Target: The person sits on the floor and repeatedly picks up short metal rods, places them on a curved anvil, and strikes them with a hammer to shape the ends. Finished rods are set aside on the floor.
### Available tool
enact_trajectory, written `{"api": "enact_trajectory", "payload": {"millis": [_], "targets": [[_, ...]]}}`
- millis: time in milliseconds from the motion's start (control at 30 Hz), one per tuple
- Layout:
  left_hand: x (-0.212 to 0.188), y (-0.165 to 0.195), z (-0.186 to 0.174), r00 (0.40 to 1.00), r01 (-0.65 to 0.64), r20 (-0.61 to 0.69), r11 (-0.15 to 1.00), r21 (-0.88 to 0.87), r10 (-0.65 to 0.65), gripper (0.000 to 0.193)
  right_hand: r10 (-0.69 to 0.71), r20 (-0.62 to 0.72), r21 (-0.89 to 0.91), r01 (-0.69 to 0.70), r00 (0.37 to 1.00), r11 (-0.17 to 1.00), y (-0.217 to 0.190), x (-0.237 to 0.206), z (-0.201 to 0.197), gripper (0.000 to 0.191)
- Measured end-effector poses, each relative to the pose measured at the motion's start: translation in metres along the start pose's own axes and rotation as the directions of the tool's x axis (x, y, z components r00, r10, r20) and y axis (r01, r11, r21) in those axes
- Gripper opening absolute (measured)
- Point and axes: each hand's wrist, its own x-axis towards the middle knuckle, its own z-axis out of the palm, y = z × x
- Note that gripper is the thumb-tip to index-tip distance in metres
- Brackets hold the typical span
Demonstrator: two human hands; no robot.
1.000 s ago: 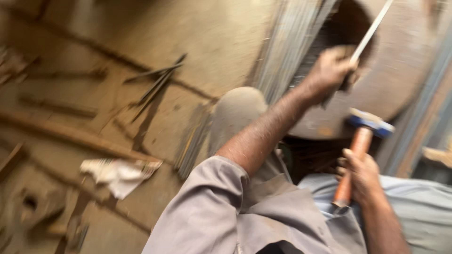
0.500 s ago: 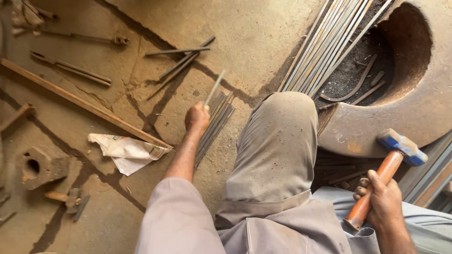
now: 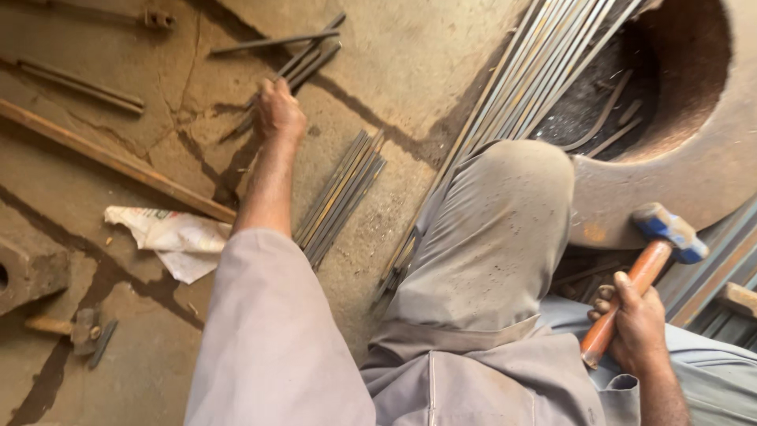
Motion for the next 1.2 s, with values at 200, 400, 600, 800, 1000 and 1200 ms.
{"api": "enact_trajectory", "payload": {"millis": [200, 400, 600, 800, 1000, 1200], "targets": [[-0.151, -0.018, 0.031, 0.894, -0.017, 0.447, 0.992, 0.126, -0.041, 0.069, 0.005, -0.011, 0.007, -0.005, 1.0, 1.0, 0.001, 0.003, 0.002, 0.026], [-0.192, -0.019, 0.034, 0.915, 0.165, 0.361, 0.983, 0.078, -0.182, 0.074, -0.026, 0.002, -0.024, 0.026, 1.0, 0.999, 0.004, 0.015, 0.0, 0.026], [-0.179, -0.056, 0.048, 0.99, 0.029, 0.141, 0.97, -0.243, 0.006, 0.026, -0.029, 0.035, 0.059, 0.027, 0.999, 0.998, 0.002, 0.004, 0.012, 0.021], [-0.13, -0.026, 0.014, 0.981, -0.189, -0.014, 0.942, -0.278, 0.192, 0.015, -0.061, 0.097, 0.127, 0.048, 0.993, 0.991, -0.035, 0.005, -0.016, 0.023], [-0.047, 0.143, -0.083, 0.767, -0.315, 0.389, 0.827, -0.465, 0.511, 0.025, -0.07, 0.021, 0.255, 0.062, 0.997, 0.965, -0.055, 0.013, 0.014, 0.018], [-0.088, 0.314, -0.081, 0.508, -0.398, 0.744, 0.884, -0.244, 0.434, 0.035, -0.049, 0.107, 0.47, -0.007, 0.993, 0.882, -0.027, -0.001, 0.029, 0.023]]}}
